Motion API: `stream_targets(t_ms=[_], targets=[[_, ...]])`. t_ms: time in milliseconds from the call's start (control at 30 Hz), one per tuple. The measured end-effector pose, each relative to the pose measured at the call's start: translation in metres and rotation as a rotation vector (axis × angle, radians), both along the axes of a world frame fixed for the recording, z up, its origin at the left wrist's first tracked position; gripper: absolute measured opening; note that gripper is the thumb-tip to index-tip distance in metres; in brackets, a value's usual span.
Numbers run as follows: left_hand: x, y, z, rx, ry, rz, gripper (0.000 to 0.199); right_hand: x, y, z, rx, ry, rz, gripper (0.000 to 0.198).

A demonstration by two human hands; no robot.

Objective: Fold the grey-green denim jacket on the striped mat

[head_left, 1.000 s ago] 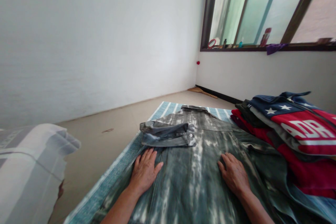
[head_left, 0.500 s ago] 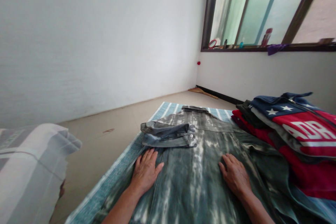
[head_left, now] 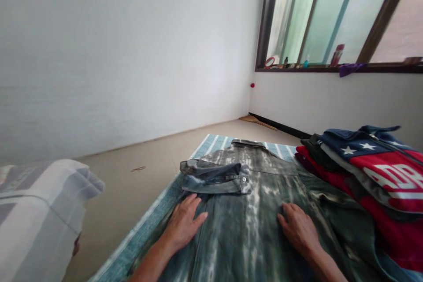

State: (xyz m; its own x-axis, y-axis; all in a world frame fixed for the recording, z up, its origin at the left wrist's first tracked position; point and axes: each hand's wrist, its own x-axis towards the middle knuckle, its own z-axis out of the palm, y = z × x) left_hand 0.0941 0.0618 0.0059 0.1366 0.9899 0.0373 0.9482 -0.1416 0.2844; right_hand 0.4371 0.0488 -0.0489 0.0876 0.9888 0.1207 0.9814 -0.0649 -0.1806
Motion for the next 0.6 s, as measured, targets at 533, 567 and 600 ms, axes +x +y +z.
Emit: stream_targets(t_ms=[533,567,600], targets=[[-0.021,0.129,0.087,0.216,-0.031,0.216,0.024,-0.099,0.114,0.001,0.242,0.65,0.061,0.072],[-0.022,0.142,0.085,0.193,-0.013,0.232,0.023,-0.103,0.119,-0.002,0.253,0.688,0.067,0.075],[-0.024,0.155,0.083,0.162,0.007,0.247,0.022,-0.106,0.122,-0.006,0.267,0.726,0.073,0.076]])
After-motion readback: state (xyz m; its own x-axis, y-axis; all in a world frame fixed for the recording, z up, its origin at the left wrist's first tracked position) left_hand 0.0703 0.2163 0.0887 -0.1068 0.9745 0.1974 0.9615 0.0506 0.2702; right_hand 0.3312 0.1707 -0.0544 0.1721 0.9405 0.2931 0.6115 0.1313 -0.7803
